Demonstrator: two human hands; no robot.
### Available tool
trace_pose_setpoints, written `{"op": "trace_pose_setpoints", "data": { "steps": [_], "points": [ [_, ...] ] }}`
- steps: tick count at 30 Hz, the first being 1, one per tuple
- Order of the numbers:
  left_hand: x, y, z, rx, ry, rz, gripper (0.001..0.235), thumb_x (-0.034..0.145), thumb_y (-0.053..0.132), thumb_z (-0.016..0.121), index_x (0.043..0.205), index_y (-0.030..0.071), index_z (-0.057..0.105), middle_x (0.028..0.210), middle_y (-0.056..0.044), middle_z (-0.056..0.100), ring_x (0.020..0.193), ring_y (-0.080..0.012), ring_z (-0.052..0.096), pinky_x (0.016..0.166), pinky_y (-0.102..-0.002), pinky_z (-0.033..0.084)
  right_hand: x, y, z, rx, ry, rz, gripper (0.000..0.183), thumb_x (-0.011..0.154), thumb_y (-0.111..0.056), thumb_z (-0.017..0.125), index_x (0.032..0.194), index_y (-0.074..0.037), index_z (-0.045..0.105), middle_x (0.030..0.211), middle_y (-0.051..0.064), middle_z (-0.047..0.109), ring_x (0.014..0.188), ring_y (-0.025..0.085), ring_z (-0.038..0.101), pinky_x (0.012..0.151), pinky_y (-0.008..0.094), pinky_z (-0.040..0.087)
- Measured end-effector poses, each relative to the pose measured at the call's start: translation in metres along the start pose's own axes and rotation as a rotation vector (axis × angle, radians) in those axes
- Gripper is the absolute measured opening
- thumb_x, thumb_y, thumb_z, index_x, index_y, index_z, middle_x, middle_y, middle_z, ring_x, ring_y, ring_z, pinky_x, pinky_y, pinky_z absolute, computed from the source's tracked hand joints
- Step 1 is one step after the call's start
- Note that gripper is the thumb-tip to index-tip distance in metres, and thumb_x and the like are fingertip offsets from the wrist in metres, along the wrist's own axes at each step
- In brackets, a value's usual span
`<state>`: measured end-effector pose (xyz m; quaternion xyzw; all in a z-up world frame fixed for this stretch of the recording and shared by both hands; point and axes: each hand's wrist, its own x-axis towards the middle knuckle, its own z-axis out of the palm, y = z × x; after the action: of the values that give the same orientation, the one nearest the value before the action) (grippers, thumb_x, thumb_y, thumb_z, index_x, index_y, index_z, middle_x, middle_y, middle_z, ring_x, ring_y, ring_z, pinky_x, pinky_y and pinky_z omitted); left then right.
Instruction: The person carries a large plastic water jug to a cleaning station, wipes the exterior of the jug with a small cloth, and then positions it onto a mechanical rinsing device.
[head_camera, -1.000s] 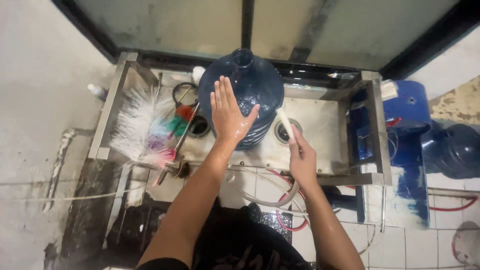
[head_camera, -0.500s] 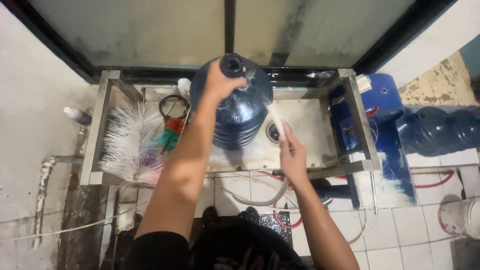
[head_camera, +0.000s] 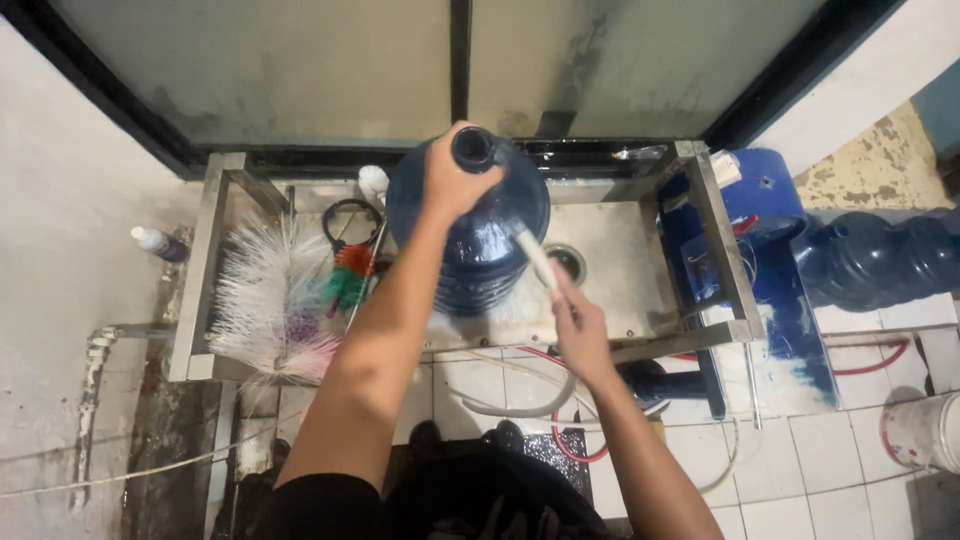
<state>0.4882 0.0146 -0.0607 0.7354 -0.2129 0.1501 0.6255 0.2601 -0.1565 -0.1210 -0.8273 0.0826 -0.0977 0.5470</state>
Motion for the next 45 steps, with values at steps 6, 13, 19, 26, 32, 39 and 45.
{"op": "trace_pose_setpoints", "data": {
  "steps": [6,13,19,26,32,39,45],
  "points": [
    [-0.012,-0.011,0.0,-0.061,0.024,-0.099,0.039,0.073,0.017,0.085,0.105,0.004,0.067,0.091,-0.011,0.077,0.086,-0.0217,0.077,0.08,-0.034,0.06,0.005,0.002,-0.004,0.018,0.122,-0.053,0.045,0.107,-0.017,0.054,0.152,-0.015,0.054,0.083,-0.006,0.055,0.074,0.005,0.049,0.065,0.022,0.043],
    [-0.045,-0.013,0.031,0.445,0.274,-0.116,0.074,0.073,0.034,0.089,0.13,0.0,0.055,0.117,-0.024,0.068,0.113,-0.0421,0.065,0.096,-0.046,0.051,-0.015,0.006,-0.015,0.004,0.028,-0.017,0.046,0.103,-0.018,0.054,0.149,-0.014,0.055,0.092,-0.009,0.061,0.069,0.003,0.046,0.062,0.02,0.042],
    [-0.039,-0.012,0.023,0.432,0.264,-0.179,0.075,0.076,0.039,0.086,0.131,-0.001,0.054,0.117,-0.023,0.067,0.113,-0.0405,0.064,0.097,-0.045,0.051,0.001,0.014,-0.027,0.101,0.092,0.094,0.046,0.103,-0.016,0.055,0.15,-0.016,0.057,0.083,-0.005,0.056,0.068,0.005,0.044,0.06,0.022,0.038],
    [-0.037,0.008,0.021,0.614,0.327,-0.141,0.055,0.074,0.044,0.086,0.106,0.004,0.067,0.103,-0.015,0.073,0.105,-0.0362,0.068,0.106,-0.049,0.047,0.007,0.014,-0.038,0.105,0.058,0.132,0.044,0.105,-0.017,0.054,0.149,-0.015,0.059,0.084,-0.005,0.055,0.07,0.005,0.043,0.061,0.022,0.037],
    [-0.039,0.008,0.016,0.58,0.302,-0.221,0.057,0.074,0.046,0.086,0.108,0.005,0.067,0.105,-0.015,0.072,0.108,-0.0357,0.066,0.091,-0.046,0.052,0.027,0.023,-0.041,0.058,-0.071,0.009,0.045,0.102,-0.016,0.055,0.147,-0.012,0.059,0.084,-0.006,0.058,0.07,0.004,0.046,0.061,0.02,0.04],
    [-0.035,-0.001,0.01,0.462,0.243,-0.233,0.05,0.07,0.04,0.086,0.109,0.012,0.073,0.104,-0.012,0.074,0.103,-0.033,0.07,0.089,-0.043,0.055,0.044,0.034,-0.03,0.06,-0.065,0.034,0.046,0.103,-0.02,0.058,0.149,-0.013,0.058,0.082,-0.006,0.055,0.071,0.003,0.046,0.062,0.019,0.039],
    [0.003,-0.04,-0.04,0.324,-0.173,-0.122,0.058,0.063,0.033,0.097,0.105,0.004,0.069,0.103,-0.016,0.074,0.1,-0.0347,0.07,0.089,-0.042,0.054,0.053,0.028,-0.026,0.077,0.086,0.142,0.043,0.106,-0.018,0.054,0.148,-0.014,0.058,0.074,-0.008,0.049,0.063,0.002,0.04,0.055,0.019,0.035]
  ]
}}
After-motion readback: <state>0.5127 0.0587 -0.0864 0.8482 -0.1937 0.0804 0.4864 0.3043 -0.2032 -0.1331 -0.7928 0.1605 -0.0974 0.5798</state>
